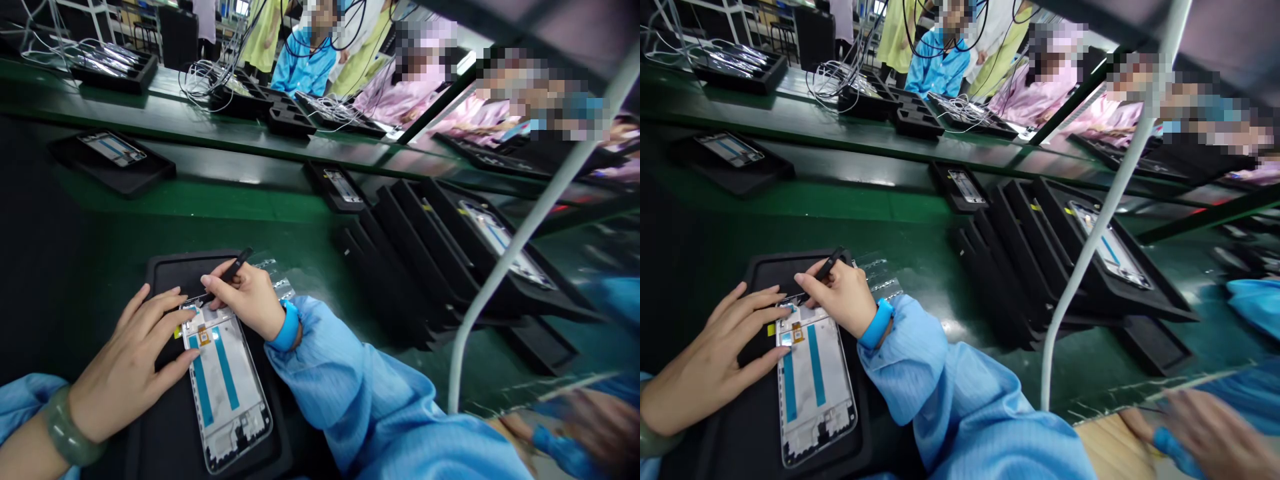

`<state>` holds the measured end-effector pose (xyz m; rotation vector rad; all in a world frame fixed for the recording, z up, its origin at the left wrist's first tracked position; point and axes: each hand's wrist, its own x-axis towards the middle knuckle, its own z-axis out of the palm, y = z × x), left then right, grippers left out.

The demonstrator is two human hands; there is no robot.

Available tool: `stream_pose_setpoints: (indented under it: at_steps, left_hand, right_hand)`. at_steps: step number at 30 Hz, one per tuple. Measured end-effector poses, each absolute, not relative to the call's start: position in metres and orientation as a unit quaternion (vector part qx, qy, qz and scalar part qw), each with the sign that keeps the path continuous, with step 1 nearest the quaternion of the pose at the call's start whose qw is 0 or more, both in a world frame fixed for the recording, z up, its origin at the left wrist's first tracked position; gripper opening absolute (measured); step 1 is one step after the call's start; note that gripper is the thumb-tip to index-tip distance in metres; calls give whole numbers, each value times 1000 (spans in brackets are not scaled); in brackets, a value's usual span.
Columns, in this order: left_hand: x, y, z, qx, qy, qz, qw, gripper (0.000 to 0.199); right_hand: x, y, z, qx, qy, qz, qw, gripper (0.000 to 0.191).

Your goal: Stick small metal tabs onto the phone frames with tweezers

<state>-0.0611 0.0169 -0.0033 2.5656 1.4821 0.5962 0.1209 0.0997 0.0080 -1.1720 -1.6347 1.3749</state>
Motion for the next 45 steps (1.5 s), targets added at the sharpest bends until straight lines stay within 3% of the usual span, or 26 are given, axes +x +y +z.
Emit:
stream_pose_setpoints:
  at_steps: [23, 29, 35, 45]
  left_hand:
    - [-55, 18, 7, 861, 486, 147, 7, 39]
    - [-47, 13, 8, 853, 501, 143, -35, 38]
    - [-47, 13, 7, 852, 501, 146, -30, 38]
    - [-48, 13, 4, 852, 503, 145, -25, 39]
  right_hand:
    - [120, 100, 11, -415, -678, 503, 340, 23]
    - [121, 112, 16, -379, -583, 587, 415, 27]
    - [119, 120, 15, -347, -603, 625, 353, 34]
    - [124, 123, 14, -332, -693, 572, 289, 24]
